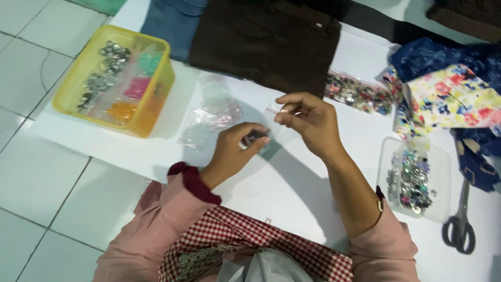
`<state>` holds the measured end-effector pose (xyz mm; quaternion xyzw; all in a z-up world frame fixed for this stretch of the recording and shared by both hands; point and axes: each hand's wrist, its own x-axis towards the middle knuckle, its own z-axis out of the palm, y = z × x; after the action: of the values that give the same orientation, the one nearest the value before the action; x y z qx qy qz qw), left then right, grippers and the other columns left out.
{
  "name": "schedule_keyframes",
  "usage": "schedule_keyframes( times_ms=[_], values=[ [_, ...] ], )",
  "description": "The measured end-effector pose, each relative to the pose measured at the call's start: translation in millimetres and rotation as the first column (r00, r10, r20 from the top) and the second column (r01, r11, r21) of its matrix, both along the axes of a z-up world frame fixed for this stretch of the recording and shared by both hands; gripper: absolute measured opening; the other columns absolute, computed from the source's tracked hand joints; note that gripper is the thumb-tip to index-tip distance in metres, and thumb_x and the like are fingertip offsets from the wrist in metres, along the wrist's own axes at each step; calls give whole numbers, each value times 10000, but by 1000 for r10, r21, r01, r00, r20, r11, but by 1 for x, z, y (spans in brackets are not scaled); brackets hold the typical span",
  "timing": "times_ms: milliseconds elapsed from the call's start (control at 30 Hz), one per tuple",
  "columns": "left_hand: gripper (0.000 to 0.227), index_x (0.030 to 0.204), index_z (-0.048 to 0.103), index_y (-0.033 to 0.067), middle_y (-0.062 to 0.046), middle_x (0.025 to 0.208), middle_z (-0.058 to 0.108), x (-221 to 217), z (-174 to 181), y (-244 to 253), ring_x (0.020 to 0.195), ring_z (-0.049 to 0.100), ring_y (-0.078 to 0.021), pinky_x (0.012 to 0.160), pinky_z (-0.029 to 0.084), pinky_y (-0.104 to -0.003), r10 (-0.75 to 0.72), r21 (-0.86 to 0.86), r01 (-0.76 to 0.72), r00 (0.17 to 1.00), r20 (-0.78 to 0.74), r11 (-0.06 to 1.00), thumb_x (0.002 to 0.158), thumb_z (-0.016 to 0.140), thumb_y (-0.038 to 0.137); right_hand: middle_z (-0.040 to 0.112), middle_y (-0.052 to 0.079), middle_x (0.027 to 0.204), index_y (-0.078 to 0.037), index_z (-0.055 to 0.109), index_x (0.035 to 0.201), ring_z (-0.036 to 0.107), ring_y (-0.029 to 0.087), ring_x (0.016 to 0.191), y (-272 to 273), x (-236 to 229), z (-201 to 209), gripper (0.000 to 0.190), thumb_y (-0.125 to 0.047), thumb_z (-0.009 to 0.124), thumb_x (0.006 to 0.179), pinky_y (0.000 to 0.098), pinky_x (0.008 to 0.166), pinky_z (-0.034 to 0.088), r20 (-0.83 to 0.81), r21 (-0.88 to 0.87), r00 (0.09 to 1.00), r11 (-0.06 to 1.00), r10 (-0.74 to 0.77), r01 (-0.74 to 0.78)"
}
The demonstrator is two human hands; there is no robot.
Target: Sorting and picking up black and silver buttons from a table and placing them into a container and small bags.
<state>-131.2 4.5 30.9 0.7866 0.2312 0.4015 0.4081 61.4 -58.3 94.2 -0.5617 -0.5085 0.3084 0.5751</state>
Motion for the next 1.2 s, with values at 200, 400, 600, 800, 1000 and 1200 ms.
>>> schedule_keyframes(
  times_ms=[200,400,600,800,1000,1200],
  values=[
    [178,1070,772,84,-106,987,756,-101,48,30,670,700,-165,586,618,-267,90,-155,-71,989,117,985,900,777,32,727,113,825,-26,788,1037,699,185,823,46,-72,43,255,14,853,793,318,753,631,125,83,937,938,325,-336],
    [207,1074,739,-27,-225,1219,690,-203,88,98,1129,666,-295,953,536,-386,116,-82,-108,987,110,991,873,697,-47,715,73,897,-92,791,959,712,200,871,119,-151,44,83,-31,782,904,339,797,627,330,318,830,775,449,-546],
    [154,1073,730,-31,-185,1174,718,-261,92,137,1086,688,-243,856,618,-306,297,-50,-299,954,-43,953,1078,577,-22,599,83,944,-63,733,969,608,261,871,193,-228,-10,241,152,649,899,342,777,490,596,398,750,704,289,-588],
    [183,1041,792,106,-54,1023,720,-278,65,158,634,517,-124,669,464,-238,490,297,-422,845,-213,856,925,819,-33,614,77,880,-70,754,915,596,283,893,222,-259,-36,270,137,618,807,360,732,514,699,281,653,726,293,-627],
    [152,896,776,219,128,822,728,-286,55,158,922,488,-205,843,289,-395,668,739,-238,651,-360,630,1000,665,221,627,57,749,-60,635,683,576,244,699,224,-266,-25,133,24,599,780,368,575,415,736,-49,490,759,467,-650],
    [458,682,651,191,147,629,548,-281,50,155,933,498,-186,833,307,-399,784,865,-123,500,-369,486,1118,598,319,633,41,704,-106,670,649,538,244,617,224,-265,-21,172,-1,588,758,390,558,386,775,-127,432,784,461,-607]
  ],
)
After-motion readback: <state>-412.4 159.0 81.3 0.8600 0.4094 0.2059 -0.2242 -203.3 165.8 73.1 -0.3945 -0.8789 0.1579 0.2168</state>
